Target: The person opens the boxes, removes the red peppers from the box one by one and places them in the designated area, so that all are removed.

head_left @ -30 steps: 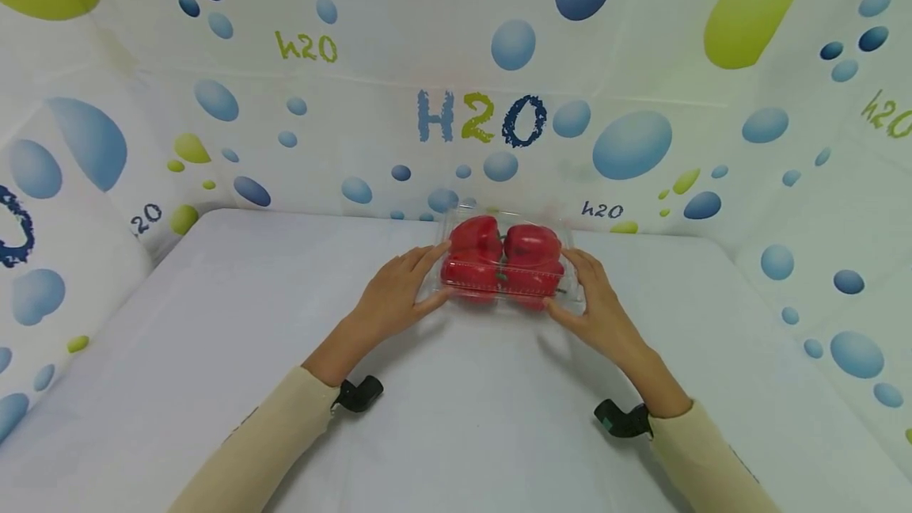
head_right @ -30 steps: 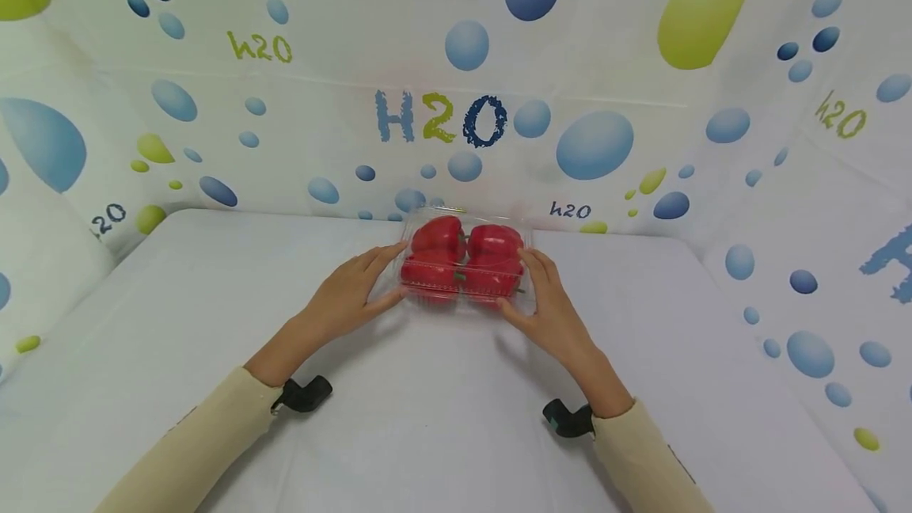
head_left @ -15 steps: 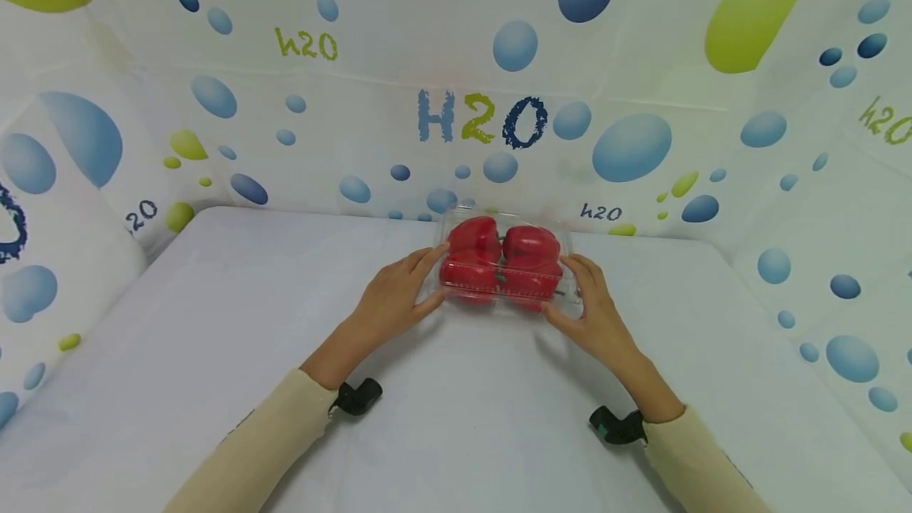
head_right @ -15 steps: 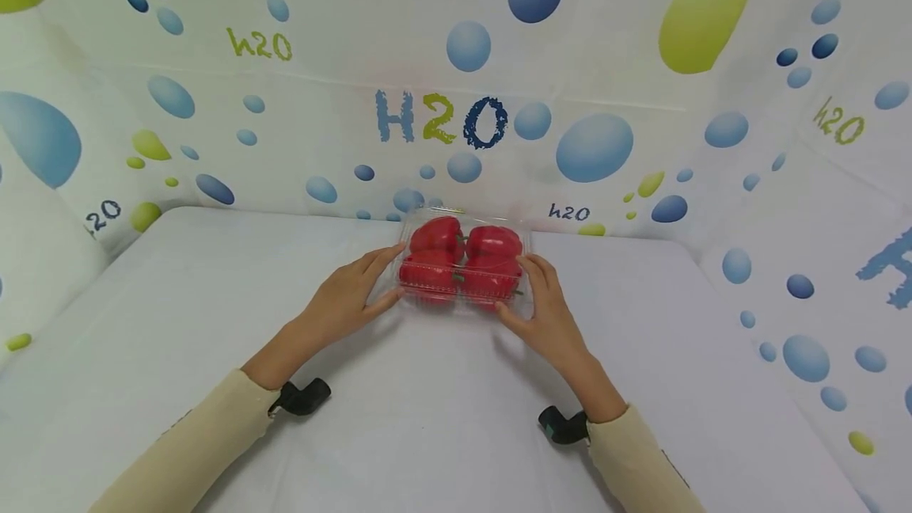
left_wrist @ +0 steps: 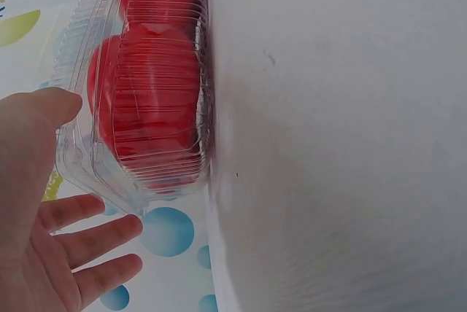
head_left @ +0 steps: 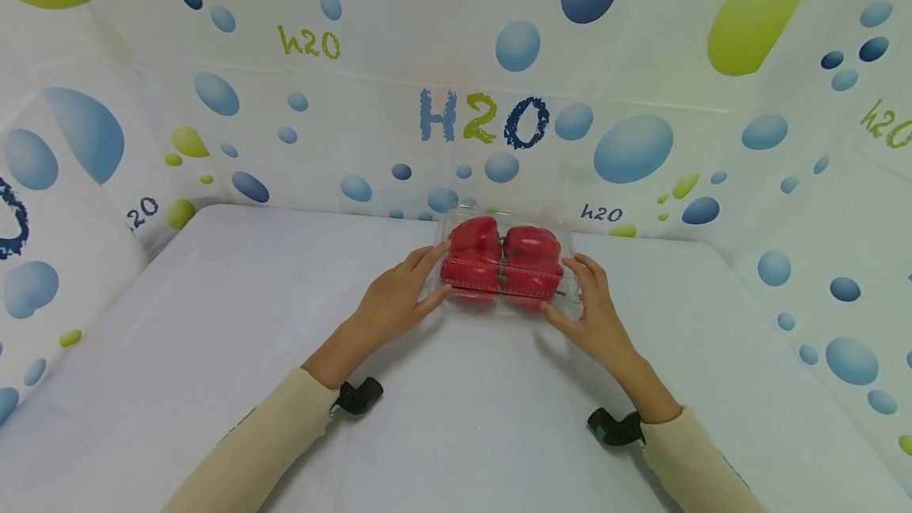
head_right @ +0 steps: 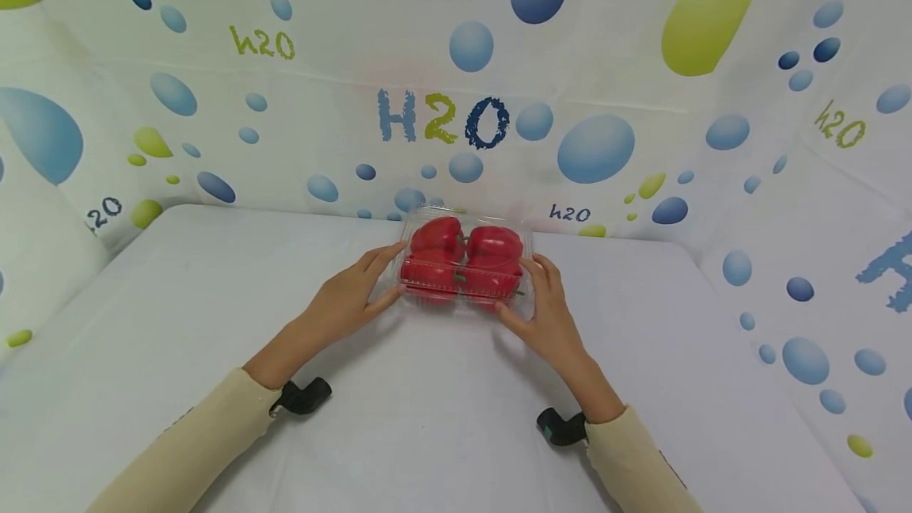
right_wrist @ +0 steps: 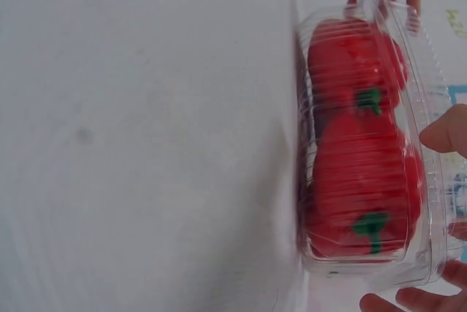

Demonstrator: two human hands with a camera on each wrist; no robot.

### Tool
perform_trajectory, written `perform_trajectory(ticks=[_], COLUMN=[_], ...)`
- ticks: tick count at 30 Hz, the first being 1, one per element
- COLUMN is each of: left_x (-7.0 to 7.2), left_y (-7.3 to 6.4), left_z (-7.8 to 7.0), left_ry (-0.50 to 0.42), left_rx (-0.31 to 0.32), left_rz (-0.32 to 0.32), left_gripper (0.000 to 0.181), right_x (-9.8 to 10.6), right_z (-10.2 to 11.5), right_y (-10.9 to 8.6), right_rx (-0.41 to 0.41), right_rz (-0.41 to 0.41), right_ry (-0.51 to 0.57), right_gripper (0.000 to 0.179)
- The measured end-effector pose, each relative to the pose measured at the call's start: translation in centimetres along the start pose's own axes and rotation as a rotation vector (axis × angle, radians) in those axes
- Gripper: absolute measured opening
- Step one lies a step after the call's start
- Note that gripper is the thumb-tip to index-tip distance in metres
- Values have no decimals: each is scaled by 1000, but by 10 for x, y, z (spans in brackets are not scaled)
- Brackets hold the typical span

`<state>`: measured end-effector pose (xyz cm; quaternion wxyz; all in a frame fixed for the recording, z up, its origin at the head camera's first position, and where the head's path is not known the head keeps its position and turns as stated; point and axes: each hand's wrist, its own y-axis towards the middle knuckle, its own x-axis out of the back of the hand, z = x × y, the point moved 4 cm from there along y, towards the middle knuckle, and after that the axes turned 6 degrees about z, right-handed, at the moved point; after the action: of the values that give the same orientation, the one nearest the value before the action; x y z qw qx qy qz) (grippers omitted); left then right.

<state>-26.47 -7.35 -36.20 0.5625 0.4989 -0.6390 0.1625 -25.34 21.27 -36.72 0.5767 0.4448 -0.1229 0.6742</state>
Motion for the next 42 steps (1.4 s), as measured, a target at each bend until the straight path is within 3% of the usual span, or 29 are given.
perform_trajectory(ticks=[6, 18, 29, 36, 42], left_x=[1, 3, 2, 3, 3], left_y=[0, 3, 0, 1, 1], left_z=[0, 1, 2, -1, 0], left_ry=[-2, -116, -84, -83, -64], left_rx=[7, 2, 22, -6, -6], left_rz=[-11, -45, -71, -115, -120], left_gripper=[66, 66, 65, 65, 64], right_x=[0, -1, -4, -4, -7], right_z=[-3, -12, -14, -16, -21], right_y=[1, 2, 3, 3, 3], right_rx=[-53, -157, -132, -148, -106], right_rz=[2, 17, 5, 14, -9], right_ry=[31, 185, 322, 349, 377], right_gripper=[80, 84, 80, 81, 81])
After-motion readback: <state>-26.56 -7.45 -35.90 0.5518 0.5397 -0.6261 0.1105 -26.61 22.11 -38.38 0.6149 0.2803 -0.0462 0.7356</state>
